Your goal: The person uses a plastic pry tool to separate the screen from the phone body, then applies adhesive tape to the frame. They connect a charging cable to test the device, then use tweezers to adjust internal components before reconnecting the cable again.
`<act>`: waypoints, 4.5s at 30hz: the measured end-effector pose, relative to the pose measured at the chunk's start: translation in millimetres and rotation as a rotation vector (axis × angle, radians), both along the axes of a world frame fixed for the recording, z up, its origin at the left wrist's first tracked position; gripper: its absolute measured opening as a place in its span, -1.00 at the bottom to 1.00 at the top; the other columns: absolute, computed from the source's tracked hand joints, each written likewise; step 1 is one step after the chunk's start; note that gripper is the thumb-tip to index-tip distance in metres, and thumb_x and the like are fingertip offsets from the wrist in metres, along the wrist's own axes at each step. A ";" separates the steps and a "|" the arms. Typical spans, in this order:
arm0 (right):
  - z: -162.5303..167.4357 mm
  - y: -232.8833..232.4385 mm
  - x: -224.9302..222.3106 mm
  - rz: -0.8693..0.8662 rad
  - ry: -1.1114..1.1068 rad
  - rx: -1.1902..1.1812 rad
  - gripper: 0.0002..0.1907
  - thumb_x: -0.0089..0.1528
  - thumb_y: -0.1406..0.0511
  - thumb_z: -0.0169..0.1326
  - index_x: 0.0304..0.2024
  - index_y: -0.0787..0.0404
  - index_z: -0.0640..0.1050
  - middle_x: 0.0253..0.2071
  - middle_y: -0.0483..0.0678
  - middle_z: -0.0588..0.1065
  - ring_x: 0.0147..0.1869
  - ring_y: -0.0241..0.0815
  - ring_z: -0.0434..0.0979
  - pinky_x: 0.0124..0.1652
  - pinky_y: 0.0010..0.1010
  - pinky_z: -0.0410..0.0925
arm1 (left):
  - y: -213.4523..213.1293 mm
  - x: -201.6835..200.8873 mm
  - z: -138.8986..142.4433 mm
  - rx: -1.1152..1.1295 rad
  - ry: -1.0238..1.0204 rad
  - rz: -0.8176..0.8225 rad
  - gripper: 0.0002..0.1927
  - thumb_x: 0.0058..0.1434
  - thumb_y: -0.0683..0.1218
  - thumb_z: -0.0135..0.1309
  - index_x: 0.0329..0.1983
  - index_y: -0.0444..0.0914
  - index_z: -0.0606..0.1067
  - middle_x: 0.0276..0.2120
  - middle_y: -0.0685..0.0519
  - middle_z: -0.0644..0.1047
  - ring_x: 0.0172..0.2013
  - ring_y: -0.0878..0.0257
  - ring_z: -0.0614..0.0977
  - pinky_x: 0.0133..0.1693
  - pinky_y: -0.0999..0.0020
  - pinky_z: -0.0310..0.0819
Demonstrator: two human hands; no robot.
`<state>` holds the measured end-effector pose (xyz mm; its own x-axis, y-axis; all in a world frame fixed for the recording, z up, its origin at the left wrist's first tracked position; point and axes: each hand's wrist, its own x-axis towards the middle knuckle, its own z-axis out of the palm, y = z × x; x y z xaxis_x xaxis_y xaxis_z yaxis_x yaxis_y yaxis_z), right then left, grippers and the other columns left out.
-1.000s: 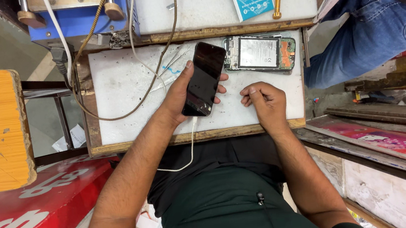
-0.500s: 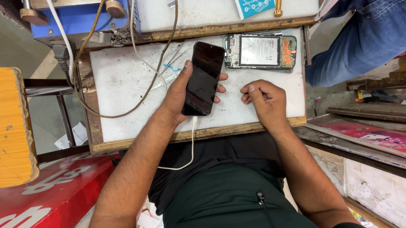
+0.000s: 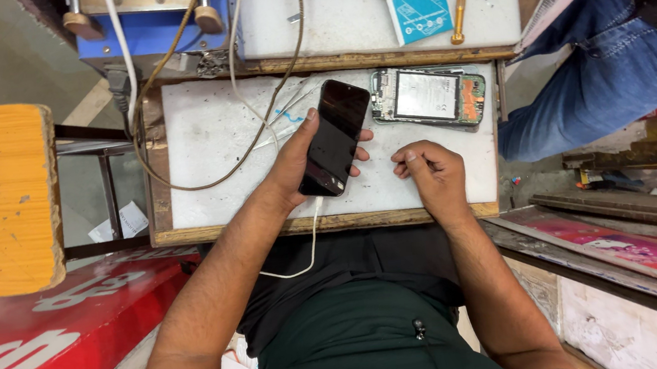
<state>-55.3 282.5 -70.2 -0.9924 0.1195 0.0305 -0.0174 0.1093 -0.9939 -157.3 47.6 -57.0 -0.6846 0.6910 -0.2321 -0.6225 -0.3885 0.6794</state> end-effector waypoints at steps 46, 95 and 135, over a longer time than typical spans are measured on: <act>-7.4 3.4 -1.5 0.029 0.026 -0.026 -0.78 0.47 0.34 -0.02 -0.12 0.37 0.58 -0.17 0.05 0.59 -0.17 -0.26 0.59 -0.17 -0.47 0.49 | 1.2 -0.9 -3.3 -0.010 0.003 -0.030 -0.15 0.40 0.40 -0.28 0.45 -0.33 0.24 0.06 -0.28 0.55 -0.06 0.08 0.67 -0.17 0.18 0.69; 1.0 -1.7 -4.8 0.027 0.026 0.004 -0.79 0.45 0.31 -0.01 -0.04 0.33 0.56 -0.05 0.01 0.59 -0.17 -0.30 0.61 -0.20 -0.52 0.49 | 1.3 -0.4 -4.1 -0.020 -0.008 -0.010 -0.16 0.39 0.40 -0.27 0.44 -0.33 0.25 0.04 -0.28 0.56 -0.07 0.06 0.68 -0.19 0.18 0.71; -8.2 4.5 -1.4 0.053 0.013 -0.097 -0.94 0.33 0.41 0.19 -0.20 0.33 0.58 -0.19 -0.02 0.56 -0.19 -0.34 0.57 -0.18 -0.53 0.48 | -117.5 -20.5 45.4 -0.229 0.136 -0.147 -0.16 0.34 0.26 0.04 0.50 -0.34 0.20 0.12 -0.29 0.53 -0.12 0.10 0.65 -0.12 0.23 0.63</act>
